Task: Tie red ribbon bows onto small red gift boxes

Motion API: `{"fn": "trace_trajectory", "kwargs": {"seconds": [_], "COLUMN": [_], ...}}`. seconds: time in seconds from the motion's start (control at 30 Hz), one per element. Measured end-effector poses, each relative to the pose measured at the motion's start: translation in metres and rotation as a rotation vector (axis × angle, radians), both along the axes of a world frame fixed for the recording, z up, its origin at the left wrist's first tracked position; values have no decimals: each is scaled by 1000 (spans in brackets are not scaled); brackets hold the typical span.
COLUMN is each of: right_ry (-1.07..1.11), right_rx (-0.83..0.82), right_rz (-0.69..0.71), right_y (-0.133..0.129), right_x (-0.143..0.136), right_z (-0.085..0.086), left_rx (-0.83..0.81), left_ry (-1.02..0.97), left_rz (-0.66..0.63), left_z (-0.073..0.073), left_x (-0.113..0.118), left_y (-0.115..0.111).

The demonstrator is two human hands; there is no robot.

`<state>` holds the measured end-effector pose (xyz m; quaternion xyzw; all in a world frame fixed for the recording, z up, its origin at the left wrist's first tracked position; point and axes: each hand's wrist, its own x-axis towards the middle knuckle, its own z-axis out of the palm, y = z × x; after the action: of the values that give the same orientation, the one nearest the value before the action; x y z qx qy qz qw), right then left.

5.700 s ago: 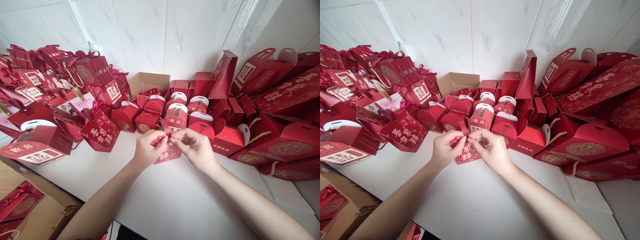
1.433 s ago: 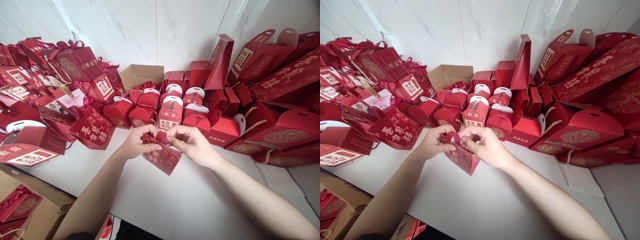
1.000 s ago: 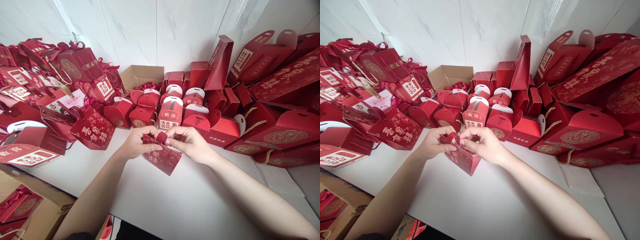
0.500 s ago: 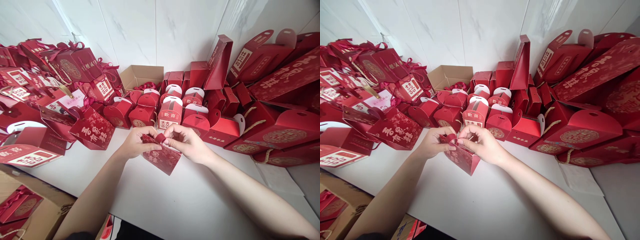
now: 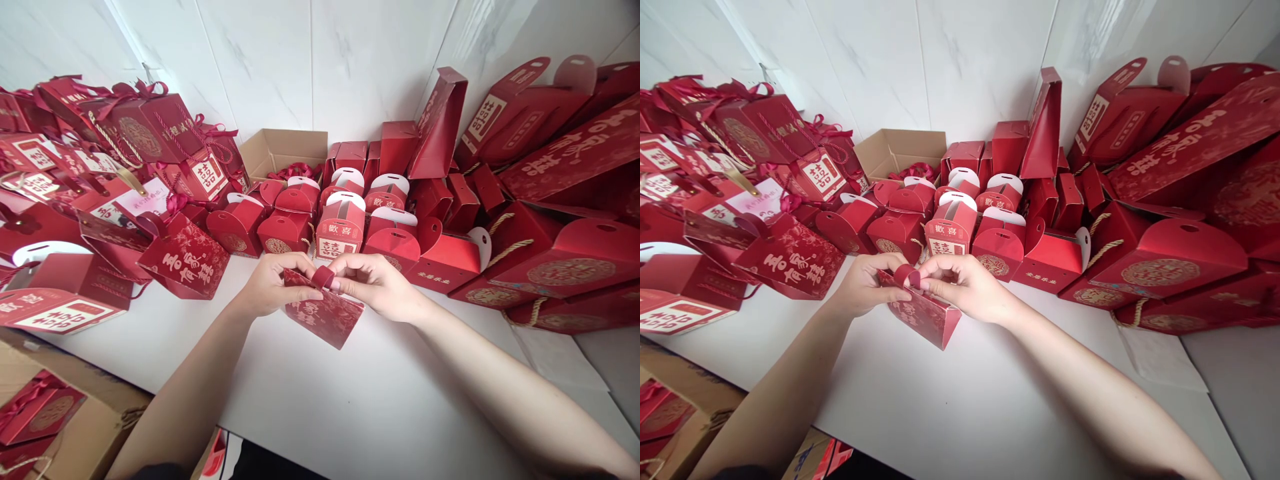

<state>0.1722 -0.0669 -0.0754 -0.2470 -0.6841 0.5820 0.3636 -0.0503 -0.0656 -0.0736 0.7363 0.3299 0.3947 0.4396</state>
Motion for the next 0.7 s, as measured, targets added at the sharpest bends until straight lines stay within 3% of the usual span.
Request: {"fn": "trace_trajectory", "kwargs": {"seconds": [0.27,0.7], "right_ry": [38,-94], "right_rx": [-26,-82], "right_rz": [36,-201], "right_y": [-1,-14], "right_x": [2,-2], "right_z": [4,19], "left_rx": [15,68], "left_ry": [26,24], "left_rz": [36,75], "left_z": [-1,-1], "left_x": [1,2], "left_y": [0,1]}}
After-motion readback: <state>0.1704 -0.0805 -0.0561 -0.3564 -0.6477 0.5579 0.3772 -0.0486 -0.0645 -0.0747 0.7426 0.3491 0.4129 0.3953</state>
